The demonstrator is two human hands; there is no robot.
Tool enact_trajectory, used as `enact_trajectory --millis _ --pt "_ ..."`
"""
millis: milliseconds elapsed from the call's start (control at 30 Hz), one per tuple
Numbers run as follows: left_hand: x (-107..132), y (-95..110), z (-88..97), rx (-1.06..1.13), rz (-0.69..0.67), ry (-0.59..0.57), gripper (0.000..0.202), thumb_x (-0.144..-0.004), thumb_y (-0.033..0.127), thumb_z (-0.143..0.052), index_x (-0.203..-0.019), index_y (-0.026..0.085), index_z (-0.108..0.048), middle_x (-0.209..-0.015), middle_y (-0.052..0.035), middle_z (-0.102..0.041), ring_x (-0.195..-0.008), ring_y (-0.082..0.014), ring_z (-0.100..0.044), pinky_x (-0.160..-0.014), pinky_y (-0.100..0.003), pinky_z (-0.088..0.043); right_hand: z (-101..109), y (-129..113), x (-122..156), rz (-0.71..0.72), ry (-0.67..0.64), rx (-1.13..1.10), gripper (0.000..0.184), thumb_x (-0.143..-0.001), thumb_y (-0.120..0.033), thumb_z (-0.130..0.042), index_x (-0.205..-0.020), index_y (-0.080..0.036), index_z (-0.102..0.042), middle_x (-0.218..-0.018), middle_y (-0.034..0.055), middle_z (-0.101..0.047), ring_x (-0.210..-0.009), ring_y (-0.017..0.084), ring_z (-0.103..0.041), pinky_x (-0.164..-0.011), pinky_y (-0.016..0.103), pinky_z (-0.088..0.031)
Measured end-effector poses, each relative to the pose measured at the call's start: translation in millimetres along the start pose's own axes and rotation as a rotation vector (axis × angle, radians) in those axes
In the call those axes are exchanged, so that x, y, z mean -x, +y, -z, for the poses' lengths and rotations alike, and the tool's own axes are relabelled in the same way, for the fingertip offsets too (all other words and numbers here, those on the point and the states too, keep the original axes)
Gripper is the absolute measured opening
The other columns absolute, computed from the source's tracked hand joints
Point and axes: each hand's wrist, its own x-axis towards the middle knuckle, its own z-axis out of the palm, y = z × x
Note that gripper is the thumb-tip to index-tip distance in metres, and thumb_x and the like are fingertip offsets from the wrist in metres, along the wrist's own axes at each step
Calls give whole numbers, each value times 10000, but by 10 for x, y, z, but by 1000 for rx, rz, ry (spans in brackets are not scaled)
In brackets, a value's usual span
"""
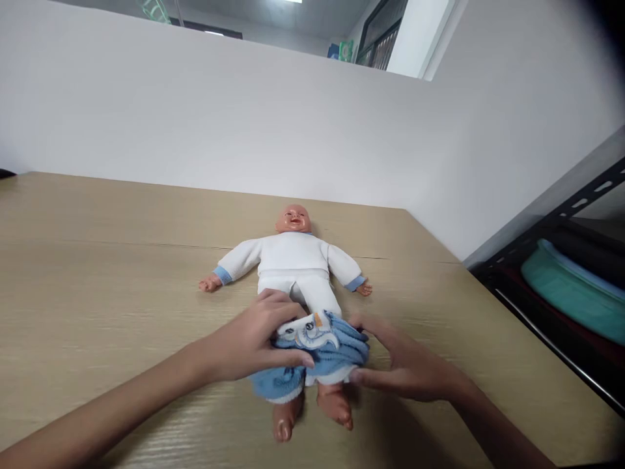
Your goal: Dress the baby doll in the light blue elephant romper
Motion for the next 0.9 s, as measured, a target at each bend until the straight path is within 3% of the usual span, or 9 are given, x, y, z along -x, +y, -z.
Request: enact_trajectory --millis 67,167,267,433,567,633,733,833,900 --pt "106 -57 36 -41 -34 49 351 -979 550 -741 -1136 239 -700 -1278 -79 -673 -1232 -306 -568 -1105 -417 -413 32 -1 -54 32 -54 -12 412 -884 -428 -827 -1259 -275 -751 -1161 55 -762 -998 275 -690 -889 377 -573" --pt "271 -144 73 -40 -11 65 266 -994 479 -726 -1116 245 -694 -1589 -81 -490 -1477 -347 -400 -1227 -454 -341 49 34 -157 67 -103 -64 243 -972 -434 -722 -1123 -250 -767 -1035 39 -727 -931 242 -647 -874 356 -550" --pt "361 -198 84 54 46 41 222 -997 450 -718 -1095 251 -704 -1676 -61 -390 -1566 -360 -290 -1293 -494 -273 43 105 -312 127 -48 -136 207 -1015 -422 -665 -1049 -226 -723 -1002 25 -661 -946 215 -615 -919 333 -519" --pt "304 -326 17 310 125 162 257 -1049 443 -647 -1239 270 -672 -1559 -82 -508 -1500 -307 -422 -1297 -483 -298 -31 269 -701 117 74 -350 306 -1028 -503 -638 -1106 -210 -676 -1005 23 -616 -959 196 -583 -867 294 -493" --pt "281 -502 -104 418 237 375 261 -1015 480 -705 -1026 225 -653 -1452 -86 -529 -1474 -295 -435 -1257 -437 -339 -173 417 -889 26 189 -394 385 -977 -567 -695 -1045 -189 -686 -916 -12 -592 -884 169 -571 -820 259 -472" --pt "298 -587 -157 549 260 403 295 -998 491 -731 -977 212 -638 -1420 -79 -541 -1433 -282 -472 -1191 -384 -403 -271 486 -891 -8 217 -450 413 -967 -583 -707 -1070 -183 -697 -948 -8 -627 -895 165 -591 -827 255 -478" --pt "300 -702 -212 757 306 413 326 -990 511 -745 -1029 210 -626 -1164 -31 -625 -1129 -201 -604 -988 -291 -490 -410 545 -847 -89 210 -570 415 -990 -590 -682 -1107 -191 -693 -966 -1 -643 -869 157 -583 -782 258 -469" --pt "251 -790 -246 901 377 488 396 -978 563 -747 -1031 215 -566 -864 39 -558 -787 -136 -534 -730 -231 -457 -481 548 -843 -100 212 -645 398 -986 -598 -694 -1057 -208 -662 -903 -14 -591 -809 149 -526 -726 261 -435" --pt "213 -813 -249 919 412 526 442 -957 602 -754 -1014 215 -550 -821 50 -536 -711 -125 -482 -657 -219 -414 -489 550 -862 -76 203 -661 421 -963 -623 -715 -1013 -212 -639 -862 -23 -550 -782 147 -490 -710 266 -415"
